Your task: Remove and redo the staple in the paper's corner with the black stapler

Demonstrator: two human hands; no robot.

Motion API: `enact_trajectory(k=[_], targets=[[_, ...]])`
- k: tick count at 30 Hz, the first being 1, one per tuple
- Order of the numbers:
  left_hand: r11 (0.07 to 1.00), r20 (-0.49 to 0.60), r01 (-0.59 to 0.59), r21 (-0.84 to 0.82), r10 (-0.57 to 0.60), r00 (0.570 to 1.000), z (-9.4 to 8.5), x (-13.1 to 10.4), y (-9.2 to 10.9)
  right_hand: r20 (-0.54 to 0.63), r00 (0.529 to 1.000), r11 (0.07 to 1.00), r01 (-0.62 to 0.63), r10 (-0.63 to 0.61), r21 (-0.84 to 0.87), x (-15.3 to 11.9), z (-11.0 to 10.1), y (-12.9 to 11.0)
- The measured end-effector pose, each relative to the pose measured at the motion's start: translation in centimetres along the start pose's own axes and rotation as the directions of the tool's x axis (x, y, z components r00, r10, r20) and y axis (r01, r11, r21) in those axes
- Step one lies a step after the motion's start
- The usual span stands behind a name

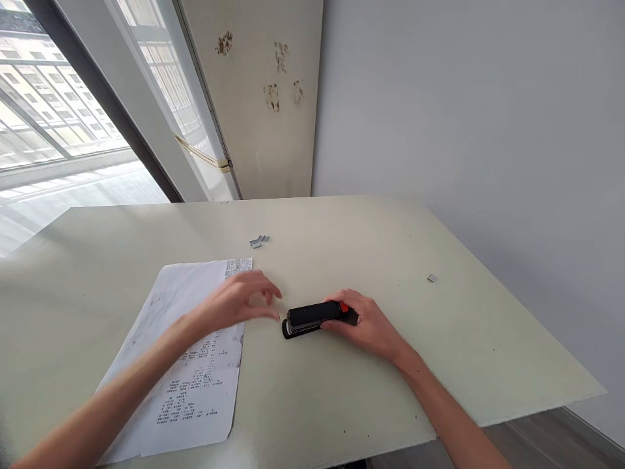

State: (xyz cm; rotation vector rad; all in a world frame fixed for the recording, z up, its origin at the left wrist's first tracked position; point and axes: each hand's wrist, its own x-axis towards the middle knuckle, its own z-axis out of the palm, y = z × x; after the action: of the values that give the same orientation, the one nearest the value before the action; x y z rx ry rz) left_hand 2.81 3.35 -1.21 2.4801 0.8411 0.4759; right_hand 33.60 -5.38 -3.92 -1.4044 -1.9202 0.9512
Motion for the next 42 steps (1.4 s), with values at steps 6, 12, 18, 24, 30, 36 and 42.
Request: enact_trajectory(k=[6,12,18,24,30,36,42], targets=[[0.811,-0.479,0.458,0.363,-0.259,0.839,-3.2,-3.4,-6.7,0.0,1.0,1.0,-0.017,0.017,0.003,-0.1,0.2,0.0],[0.816,-0.46,0.514,0.263,-0.362,0.811,-2.6,-4.1,-7.5,0.002,0.999,0.999,-0.046,0.046,0.021,-0.2,0.5,0.0],[0.904,-0.349,0.419,0.09,-0.365,0.863,-0.5,-3.0,-4.5,0.0,0.997,0.996,-0.082,0.083,0.031,-0.3,0.6,0.1],[0.921,-0.322,0.389,0.032,-0.359,0.876,1.7,-2.4,-1.9,-0.019,0.992,0.992,-0.123,0.123,0.035,-0.7,0.9,-0.2],[0.903,-0.349,0.429,0.01,-0.399,0.848,3.8,-1.7,0.4,-0.022,0.984,0.981,-0.175,0.177,0.081,-0.8,1.1,-0.4],[0.889,-0.353,0.457,-0.038,-0.44,0.826,4.6,-1.5,1.6,0.01,0.987,0.985,-0.162,0.162,0.05,-0.8,0.6,-1.3],[0.968,-0.338,0.242,0.06,-0.209,0.918,3.6,-4.5,1.7,0.029,0.986,0.982,-0.162,0.166,-0.093,-0.6,-0.2,-3.8]])
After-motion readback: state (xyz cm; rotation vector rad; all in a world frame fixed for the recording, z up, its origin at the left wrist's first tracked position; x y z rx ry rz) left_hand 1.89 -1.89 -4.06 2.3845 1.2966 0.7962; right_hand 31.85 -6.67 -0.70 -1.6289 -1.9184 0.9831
